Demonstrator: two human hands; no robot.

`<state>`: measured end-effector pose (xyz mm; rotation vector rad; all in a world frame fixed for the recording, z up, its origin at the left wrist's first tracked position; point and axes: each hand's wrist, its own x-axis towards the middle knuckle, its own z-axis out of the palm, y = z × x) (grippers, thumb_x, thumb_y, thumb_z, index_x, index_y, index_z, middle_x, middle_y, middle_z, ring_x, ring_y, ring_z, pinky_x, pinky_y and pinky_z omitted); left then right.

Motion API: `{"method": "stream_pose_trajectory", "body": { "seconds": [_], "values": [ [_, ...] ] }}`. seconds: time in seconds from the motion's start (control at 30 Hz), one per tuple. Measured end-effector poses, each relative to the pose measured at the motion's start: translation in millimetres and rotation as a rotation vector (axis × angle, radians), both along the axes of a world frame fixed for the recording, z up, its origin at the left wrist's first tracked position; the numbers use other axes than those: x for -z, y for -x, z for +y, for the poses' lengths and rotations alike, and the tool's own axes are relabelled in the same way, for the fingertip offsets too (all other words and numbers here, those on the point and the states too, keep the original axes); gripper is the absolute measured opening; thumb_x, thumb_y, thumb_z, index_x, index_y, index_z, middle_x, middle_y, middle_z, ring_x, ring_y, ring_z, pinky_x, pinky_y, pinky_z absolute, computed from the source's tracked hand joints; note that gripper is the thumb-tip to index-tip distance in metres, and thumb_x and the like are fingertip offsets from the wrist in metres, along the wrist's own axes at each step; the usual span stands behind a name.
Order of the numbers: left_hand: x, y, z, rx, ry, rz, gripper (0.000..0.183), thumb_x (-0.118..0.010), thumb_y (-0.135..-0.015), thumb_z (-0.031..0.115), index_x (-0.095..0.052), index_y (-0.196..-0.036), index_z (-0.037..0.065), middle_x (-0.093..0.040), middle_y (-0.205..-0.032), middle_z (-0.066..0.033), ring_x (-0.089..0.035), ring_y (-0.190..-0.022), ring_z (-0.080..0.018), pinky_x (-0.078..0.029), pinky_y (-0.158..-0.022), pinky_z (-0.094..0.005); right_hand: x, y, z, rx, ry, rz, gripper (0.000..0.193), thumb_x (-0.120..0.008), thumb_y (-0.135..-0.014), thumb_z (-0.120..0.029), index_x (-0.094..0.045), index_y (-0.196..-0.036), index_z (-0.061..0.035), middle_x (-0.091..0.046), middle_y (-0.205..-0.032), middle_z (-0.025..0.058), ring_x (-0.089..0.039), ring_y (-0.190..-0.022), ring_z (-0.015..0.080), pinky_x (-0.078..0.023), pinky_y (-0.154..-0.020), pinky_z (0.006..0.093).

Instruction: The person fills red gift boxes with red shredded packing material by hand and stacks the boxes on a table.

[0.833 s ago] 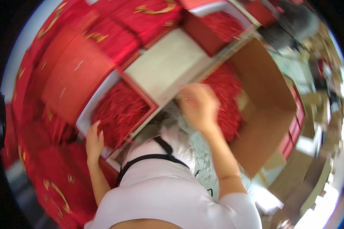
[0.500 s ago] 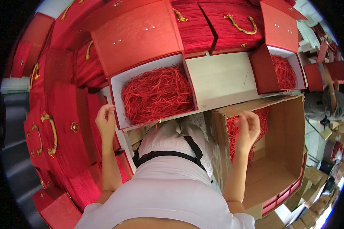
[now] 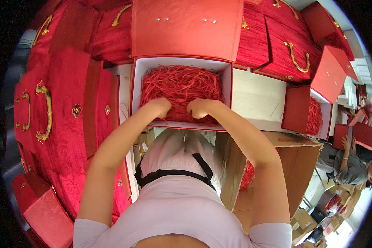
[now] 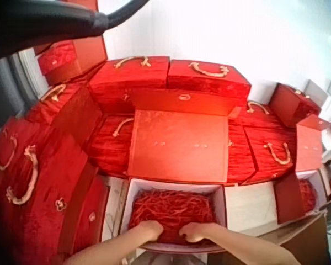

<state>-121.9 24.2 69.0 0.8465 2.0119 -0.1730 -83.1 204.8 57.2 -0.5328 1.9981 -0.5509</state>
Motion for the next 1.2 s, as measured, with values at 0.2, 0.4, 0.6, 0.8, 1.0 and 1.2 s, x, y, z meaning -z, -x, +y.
{"method": "stream_pose_trajectory", "body": {
  "seconds": [0.2,0.4,0.6,0.8,1.0,1.2],
  "values": [
    [0,12,-9,0.045,0.064,-0.009,0.028,-0.057,-0.074,0.007,-0.061,-0.1,0.0,-0.058,-0.108,-0.0158,-0.056,-0.1,-0.0299,-0.048,-0.08,-0.0384,-10,-12,-1,0.086,0.003,0.068,0.031,-0.053,-0.077,-0.009,-0.056,-0.108,-0.003,-0.057,-0.107,0.0172,-0.052,-0.102,0.0326,-0.042,-0.087,0.0389],
    [-41,14,-9,-0.353,-0.231,0.305,0.027,-0.057,-0.077,0.012,-0.051,-0.1,0.0,-0.055,-0.1,-0.0196,-0.057,-0.093,-0.0338,-0.048,-0.077,-0.0423,-59,0,-5,0.477,-0.291,0.479,0.03,-0.062,-0.076,-0.021,-0.051,-0.099,-0.0054,-0.058,-0.091,0.018,-0.06,-0.086,0.0337,-0.05,-0.069,0.043],
    [23,18,7,-0.492,-0.17,0.066,0.051,-0.059,-0.076,0.009,-0.036,-0.121,0.003,-0.04,-0.122,-0.0243,-0.052,-0.104,-0.0405,-0.046,-0.085,-0.0459,17,-5,-20,0.439,-0.453,0.314,0.071,-0.074,-0.063,-0.026,-0.035,-0.118,-0.0054,-0.048,-0.109,0.0259,-0.057,-0.091,0.0408,-0.05,-0.076,0.0418],
    [-22,20,-8,-0.444,-0.282,0.054,0.05,-0.056,-0.079,0.013,-0.036,-0.122,0.0,-0.042,-0.12,-0.0294,-0.051,-0.103,-0.0419,-0.044,-0.086,-0.0438,-1,-5,-7,0.514,-0.308,0.246,0.063,-0.072,-0.068,-0.021,-0.036,-0.118,-0.005,-0.047,-0.112,0.0249,-0.055,-0.097,0.0394,-0.049,-0.08,0.0429],
    [-42,18,-34,-0.562,-0.529,0.099,0.041,-0.049,-0.079,0.007,-0.044,-0.119,0.002,-0.048,-0.115,-0.025,-0.053,-0.098,-0.0403,-0.044,-0.083,-0.044,-37,6,13,0.875,-0.121,0.469,0.051,-0.065,-0.071,-0.017,-0.041,-0.112,0.0037,-0.05,-0.109,0.0263,-0.054,-0.096,0.0416,-0.047,-0.082,0.0437],
    [59,45,-10,-1.175,-0.593,0.222,0.056,-0.045,-0.074,0.005,-0.032,-0.127,-0.008,-0.041,-0.126,-0.0292,-0.042,-0.117,-0.0392,-0.033,-0.099,-0.0386,27,29,10,1.279,-0.235,0.343,0.072,-0.059,-0.069,-0.017,-0.026,-0.129,0.0055,-0.028,-0.131,0.0318,-0.035,-0.118,0.0448,-0.032,-0.1,0.0428]
  ]
}}
